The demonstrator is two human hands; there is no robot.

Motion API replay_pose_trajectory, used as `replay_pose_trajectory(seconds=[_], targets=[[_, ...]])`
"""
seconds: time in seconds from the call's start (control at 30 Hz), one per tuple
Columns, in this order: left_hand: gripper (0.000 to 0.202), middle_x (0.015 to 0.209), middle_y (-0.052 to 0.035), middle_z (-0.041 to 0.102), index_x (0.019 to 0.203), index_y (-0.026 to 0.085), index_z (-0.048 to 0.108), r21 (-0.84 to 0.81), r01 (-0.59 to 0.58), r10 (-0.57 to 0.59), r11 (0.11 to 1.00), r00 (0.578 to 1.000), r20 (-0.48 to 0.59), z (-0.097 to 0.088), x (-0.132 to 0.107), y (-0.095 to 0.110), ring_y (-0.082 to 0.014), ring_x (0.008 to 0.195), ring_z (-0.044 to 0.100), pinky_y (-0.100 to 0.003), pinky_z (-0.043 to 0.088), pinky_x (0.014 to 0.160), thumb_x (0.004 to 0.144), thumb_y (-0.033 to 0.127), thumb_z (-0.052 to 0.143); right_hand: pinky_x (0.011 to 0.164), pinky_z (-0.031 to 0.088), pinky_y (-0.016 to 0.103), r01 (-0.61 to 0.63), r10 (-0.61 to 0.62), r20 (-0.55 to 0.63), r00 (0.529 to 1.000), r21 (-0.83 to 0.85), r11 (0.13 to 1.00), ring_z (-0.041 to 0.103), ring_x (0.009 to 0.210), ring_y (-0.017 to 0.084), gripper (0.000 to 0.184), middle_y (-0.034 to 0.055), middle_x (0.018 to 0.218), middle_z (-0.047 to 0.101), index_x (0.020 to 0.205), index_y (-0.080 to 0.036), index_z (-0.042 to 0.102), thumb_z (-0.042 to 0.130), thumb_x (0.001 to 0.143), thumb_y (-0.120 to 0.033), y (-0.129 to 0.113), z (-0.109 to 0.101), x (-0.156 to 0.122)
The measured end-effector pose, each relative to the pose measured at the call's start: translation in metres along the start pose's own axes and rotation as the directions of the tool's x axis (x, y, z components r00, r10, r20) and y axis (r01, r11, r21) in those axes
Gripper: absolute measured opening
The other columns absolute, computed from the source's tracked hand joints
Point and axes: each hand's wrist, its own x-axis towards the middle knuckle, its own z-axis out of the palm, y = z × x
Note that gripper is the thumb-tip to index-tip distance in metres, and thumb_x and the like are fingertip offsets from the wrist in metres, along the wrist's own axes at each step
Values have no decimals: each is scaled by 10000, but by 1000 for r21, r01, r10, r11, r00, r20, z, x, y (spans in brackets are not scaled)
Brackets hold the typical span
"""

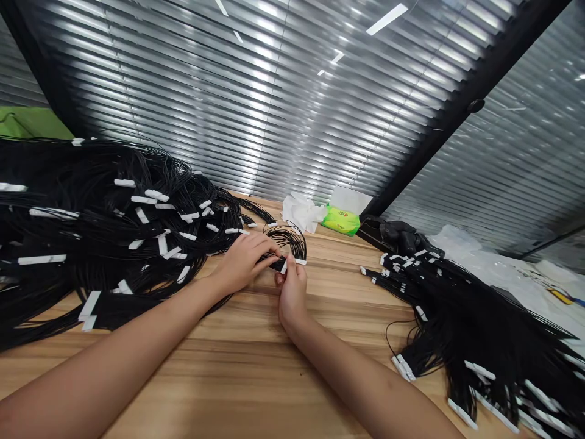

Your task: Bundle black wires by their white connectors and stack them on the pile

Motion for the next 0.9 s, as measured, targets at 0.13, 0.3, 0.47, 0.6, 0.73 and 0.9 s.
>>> replay_pose_trajectory(seconds=[0.13,0.3,0.47,0.6,0.73,0.9], targets=[[217,951,-28,670,995,279,685,164,-85,86,983,996,-2,-1,-2,0,-202,921,546,-318,327,817,910,333,493,445,254,224,11,-11,-3,1000,-9,1000,328,451,70,342,-87,509,374,660,-202,464,581,754,-508,0,0,0],[258,909,-24,654,1011,265,678,351,-166,174,922,985,9,-3,-3,1,-175,855,541,-309,355,759,944,334,439,449,255,223,8,-8,-5,1000,-6,1000,333,453,70,375,-87,508,385,663,-202,446,583,738,-542,-1,1,0],[298,925,-28,651,980,226,663,311,-134,126,941,991,47,-1,-3,1,-162,857,562,-283,391,739,963,336,387,455,259,232,25,-21,51,998,-83,996,346,449,76,406,-78,499,422,676,-192,477,569,746,-580,-1,2,-3],[288,932,-25,647,957,201,633,296,-75,59,952,996,61,0,-3,1,-170,886,571,-276,411,748,957,360,392,458,263,238,44,-37,60,998,-126,991,352,452,81,438,-77,495,421,669,-189,481,548,745,-615,1,1,-3],[248,922,-18,643,953,205,612,299,-54,38,953,998,59,0,-3,2,-174,884,574,-275,412,731,941,373,430,461,264,243,52,-44,63,997,-139,989,353,454,86,440,-76,488,423,666,-192,477,529,756,-619,2,0,-2],[233,931,-29,638,939,193,602,335,-62,40,940,996,74,0,-1,6,-189,903,570,-289,417,739,940,355,434,471,279,244,52,-44,58,997,-146,988,364,462,88,429,-75,502,436,690,-189,487,528,760,-610,2,0,-1]])
